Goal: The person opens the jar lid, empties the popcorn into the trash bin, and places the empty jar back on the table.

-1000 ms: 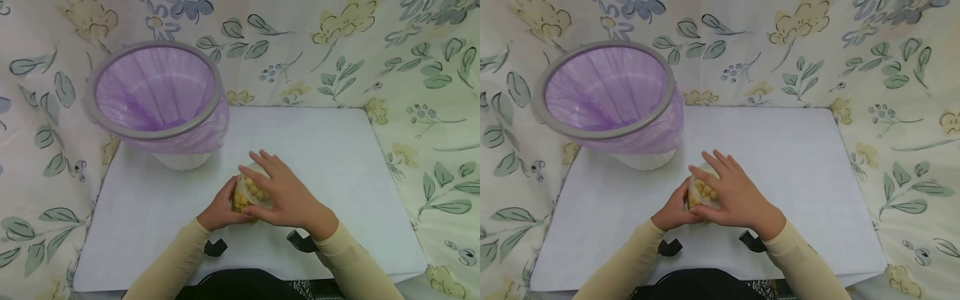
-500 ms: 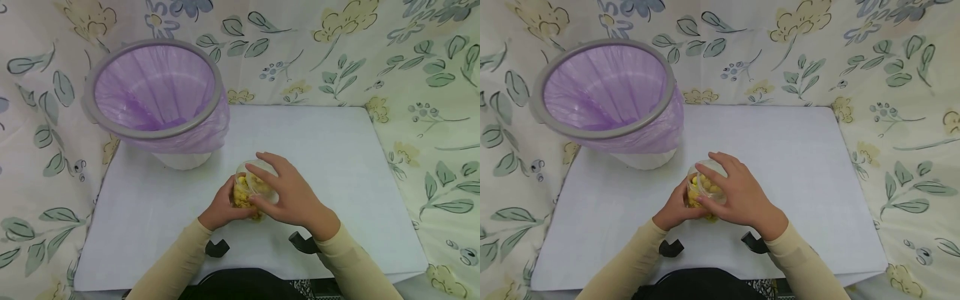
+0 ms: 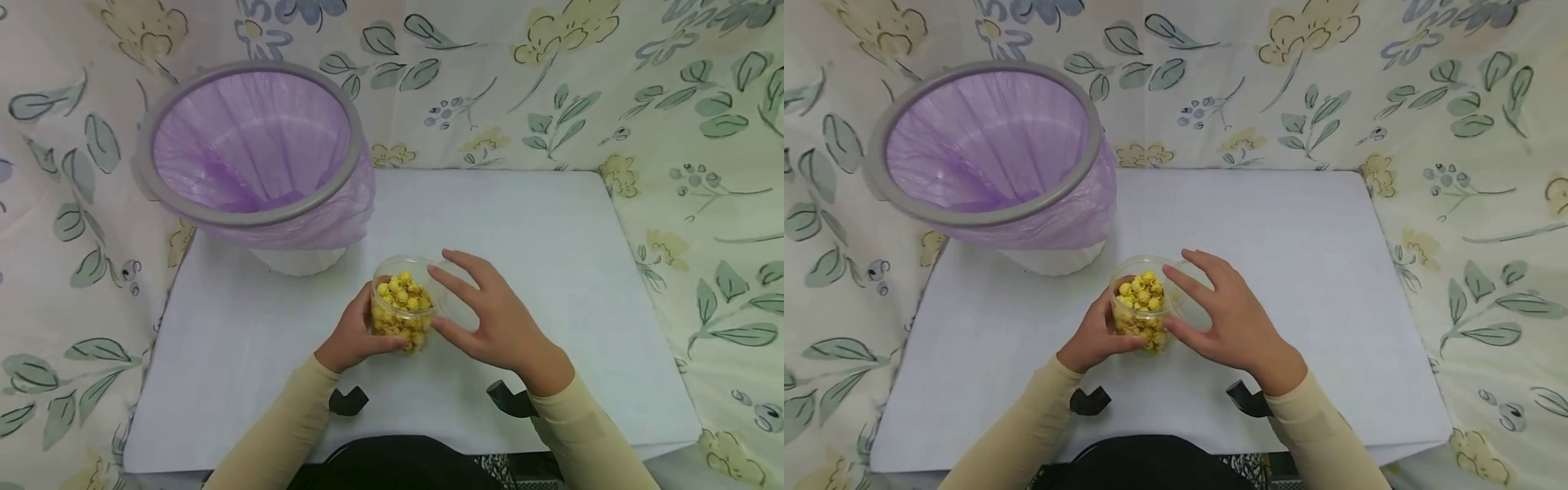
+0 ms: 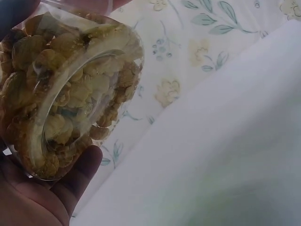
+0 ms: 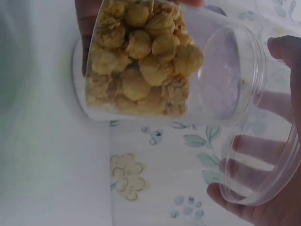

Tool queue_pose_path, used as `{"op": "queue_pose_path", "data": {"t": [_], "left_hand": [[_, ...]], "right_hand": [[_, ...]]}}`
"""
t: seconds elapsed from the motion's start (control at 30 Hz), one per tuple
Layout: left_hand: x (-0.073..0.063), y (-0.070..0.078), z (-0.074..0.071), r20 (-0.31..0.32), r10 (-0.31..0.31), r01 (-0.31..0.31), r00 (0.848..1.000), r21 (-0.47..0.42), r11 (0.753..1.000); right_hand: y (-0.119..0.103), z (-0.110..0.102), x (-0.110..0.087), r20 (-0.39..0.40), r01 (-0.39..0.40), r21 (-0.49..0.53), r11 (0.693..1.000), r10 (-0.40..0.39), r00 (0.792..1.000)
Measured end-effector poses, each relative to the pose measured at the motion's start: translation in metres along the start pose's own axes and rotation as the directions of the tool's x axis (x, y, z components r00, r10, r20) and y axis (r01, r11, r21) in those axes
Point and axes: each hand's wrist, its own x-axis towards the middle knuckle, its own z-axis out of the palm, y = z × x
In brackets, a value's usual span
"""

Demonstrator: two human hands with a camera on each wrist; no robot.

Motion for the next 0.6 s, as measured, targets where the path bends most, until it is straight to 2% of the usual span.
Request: {"op": "queue_pose_path", "data": {"t": [0.2, 0.4, 0.6], "left_hand": [[-0.004, -0.003, -0.002, -0.002, -0.006, 0.006, 1.0, 0.028, 1.0], [-0.005, -0.005, -0.002, -0.003, -0.013, 0.013, 1.0, 0.037, 0.999], [-0.008, -0.005, -0.002, -0.004, -0.04, 0.04, 0.999, 0.022, 0.999]], "right_hand": [[0.007, 0.002, -0.018, 0.007, -0.071, 0.004, 0.997, 0.071, 0.997], [0.019, 0.01, -0.037, -0.04, -0.131, 0.0, 0.991, 0.131, 0.991], [0.045, 0.028, -0.06, -0.081, -0.238, 0.001, 0.971, 0.237, 0.968]]}}
